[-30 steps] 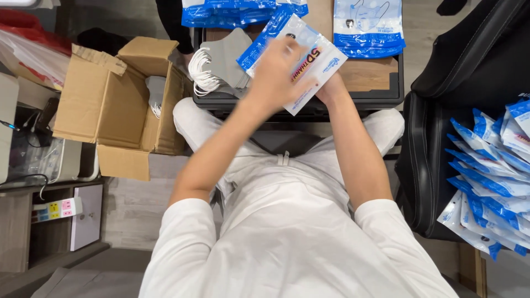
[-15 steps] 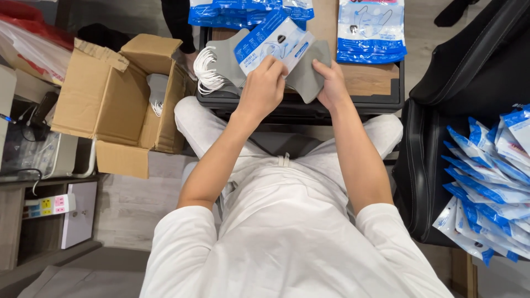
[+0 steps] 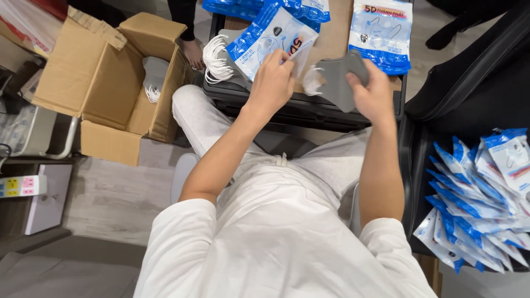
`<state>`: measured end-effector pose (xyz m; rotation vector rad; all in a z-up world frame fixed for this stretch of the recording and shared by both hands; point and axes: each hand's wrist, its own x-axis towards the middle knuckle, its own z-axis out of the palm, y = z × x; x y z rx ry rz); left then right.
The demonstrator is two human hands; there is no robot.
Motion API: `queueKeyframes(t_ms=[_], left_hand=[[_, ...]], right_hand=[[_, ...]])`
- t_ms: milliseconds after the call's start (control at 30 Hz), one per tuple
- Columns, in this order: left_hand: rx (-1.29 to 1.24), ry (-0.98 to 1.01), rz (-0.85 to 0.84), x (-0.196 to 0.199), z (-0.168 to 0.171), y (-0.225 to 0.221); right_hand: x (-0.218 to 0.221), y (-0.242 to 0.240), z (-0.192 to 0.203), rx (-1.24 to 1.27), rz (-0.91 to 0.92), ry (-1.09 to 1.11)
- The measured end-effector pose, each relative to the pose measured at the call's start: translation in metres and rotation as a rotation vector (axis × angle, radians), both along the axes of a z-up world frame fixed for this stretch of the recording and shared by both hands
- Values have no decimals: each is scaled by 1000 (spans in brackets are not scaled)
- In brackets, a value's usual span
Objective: Manually inserting face masks into individual plastic packaging bags and organizing them.
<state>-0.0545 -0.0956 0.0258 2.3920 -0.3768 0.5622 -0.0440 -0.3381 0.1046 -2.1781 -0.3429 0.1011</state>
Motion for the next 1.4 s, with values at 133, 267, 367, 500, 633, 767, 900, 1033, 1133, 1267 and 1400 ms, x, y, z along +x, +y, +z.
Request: queueKeyframes(t_ms=[133, 267, 367, 500, 633, 767, 900, 1033, 1133, 1267, 1400], left_hand=[[7, 60, 88, 9, 1, -10], [-9, 4, 77, 10, 2, -26], [-151, 44, 2, -5, 24, -34], [-324, 118, -56, -13, 28, -32], [-405, 154, -128, -19, 31, -27], [-468, 176, -191, -21, 39, -24], [-557, 210, -279, -25, 47, -18], [-324, 148, -273, -30, 57, -10], [-224, 179, -270, -34, 71, -8], [-174, 221, -286, -40, 75, -10], [-70, 113, -228, -55, 72, -23]], right_hand=[[-22, -15, 45, -43, 73, -3], [-2, -33, -12, 638, 461, 94], [9, 2, -37, 891, -440, 894], [-30, 67, 15, 654, 130, -115], [-33, 75, 18, 486, 8, -263], [-30, 71, -5, 391, -99, -328], [-25, 64, -17, 267, -221, -435], [-22, 63, -9, 176, -148, -482], [-6, 50, -53, 217, -189, -372], [-12, 55, -45, 185, -245, -365], [-33, 76, -13, 105, -374, -411]])
